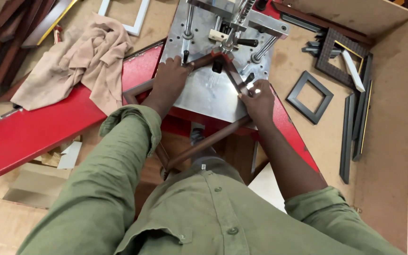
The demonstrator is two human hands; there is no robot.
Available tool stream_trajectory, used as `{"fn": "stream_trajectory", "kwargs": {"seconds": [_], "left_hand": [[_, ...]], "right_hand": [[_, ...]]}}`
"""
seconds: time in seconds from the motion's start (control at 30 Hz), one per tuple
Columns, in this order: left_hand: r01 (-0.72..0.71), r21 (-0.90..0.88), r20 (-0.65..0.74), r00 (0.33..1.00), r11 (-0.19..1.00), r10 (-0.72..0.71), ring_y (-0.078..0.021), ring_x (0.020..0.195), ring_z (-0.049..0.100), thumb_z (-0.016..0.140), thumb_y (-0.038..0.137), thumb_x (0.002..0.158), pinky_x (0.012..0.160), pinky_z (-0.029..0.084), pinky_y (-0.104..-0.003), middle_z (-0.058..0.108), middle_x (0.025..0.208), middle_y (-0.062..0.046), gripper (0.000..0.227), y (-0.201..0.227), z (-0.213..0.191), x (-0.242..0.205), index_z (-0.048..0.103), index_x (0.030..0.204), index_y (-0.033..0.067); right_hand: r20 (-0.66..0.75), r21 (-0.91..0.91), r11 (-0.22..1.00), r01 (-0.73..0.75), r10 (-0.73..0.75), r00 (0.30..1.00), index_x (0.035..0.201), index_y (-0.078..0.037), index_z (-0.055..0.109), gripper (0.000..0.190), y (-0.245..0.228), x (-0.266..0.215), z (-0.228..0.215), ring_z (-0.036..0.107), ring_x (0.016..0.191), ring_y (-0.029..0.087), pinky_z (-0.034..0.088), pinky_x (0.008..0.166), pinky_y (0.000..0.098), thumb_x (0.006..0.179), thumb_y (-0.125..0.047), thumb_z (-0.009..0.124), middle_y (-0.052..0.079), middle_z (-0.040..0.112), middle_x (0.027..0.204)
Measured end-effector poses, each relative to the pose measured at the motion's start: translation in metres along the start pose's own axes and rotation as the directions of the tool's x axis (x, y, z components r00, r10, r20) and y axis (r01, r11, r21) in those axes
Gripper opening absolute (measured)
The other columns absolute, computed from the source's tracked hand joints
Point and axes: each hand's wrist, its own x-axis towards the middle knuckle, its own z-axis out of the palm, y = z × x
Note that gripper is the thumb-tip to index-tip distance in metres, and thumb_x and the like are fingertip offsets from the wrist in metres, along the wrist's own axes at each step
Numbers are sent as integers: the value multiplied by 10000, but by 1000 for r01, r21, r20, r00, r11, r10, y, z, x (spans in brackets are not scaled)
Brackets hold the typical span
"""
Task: The person carries picture frame moulding pieces across the workshop to a frame joining machine. They position the mitred corners under the machine's press and operate it to fasten the corners, forming a complete frame, then carry the assembled frame across the shop and later hold the frame fitted with a glass pane.
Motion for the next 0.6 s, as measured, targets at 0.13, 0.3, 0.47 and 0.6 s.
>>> {"fn": "stream_trajectory", "kwargs": {"seconds": [0.13,0.3,0.47,0.6], "left_hand": [[-4,3,29,1000,1000,4,-315,929,634,572,189,1002,706,525,-455,619,996,-110,332,-6,3,3,738,1282,250],[-45,-8,39,998,999,45,-320,900,641,568,219,1016,703,532,-456,620,965,-118,286,-9,-8,0,755,1231,251],[-35,-125,96,994,992,47,-332,896,637,585,242,1022,721,527,-475,618,943,-127,255,-11,-17,-3,769,1198,261],[-67,-170,54,996,983,77,-346,876,635,610,193,958,707,521,-481,618,928,-136,288,-14,-13,2,775,1191,236]], "right_hand": [[-144,94,936,340,-325,935,1242,21,569,766,17,29,19,596,975,303,558,815,380,585,-58,955,190,529,1099],[21,240,967,83,-90,996,1054,-52,549,496,4,20,22,661,923,218,549,839,351,722,-77,916,86,626,997],[-15,272,958,93,-93,996,1058,-46,547,483,0,12,21,672,920,218,555,829,351,730,-48,900,90,625,991],[15,228,973,27,-31,999,1063,-51,546,476,-7,12,18,699,909,209,567,813,350,740,-57,897,88,652,991]]}}
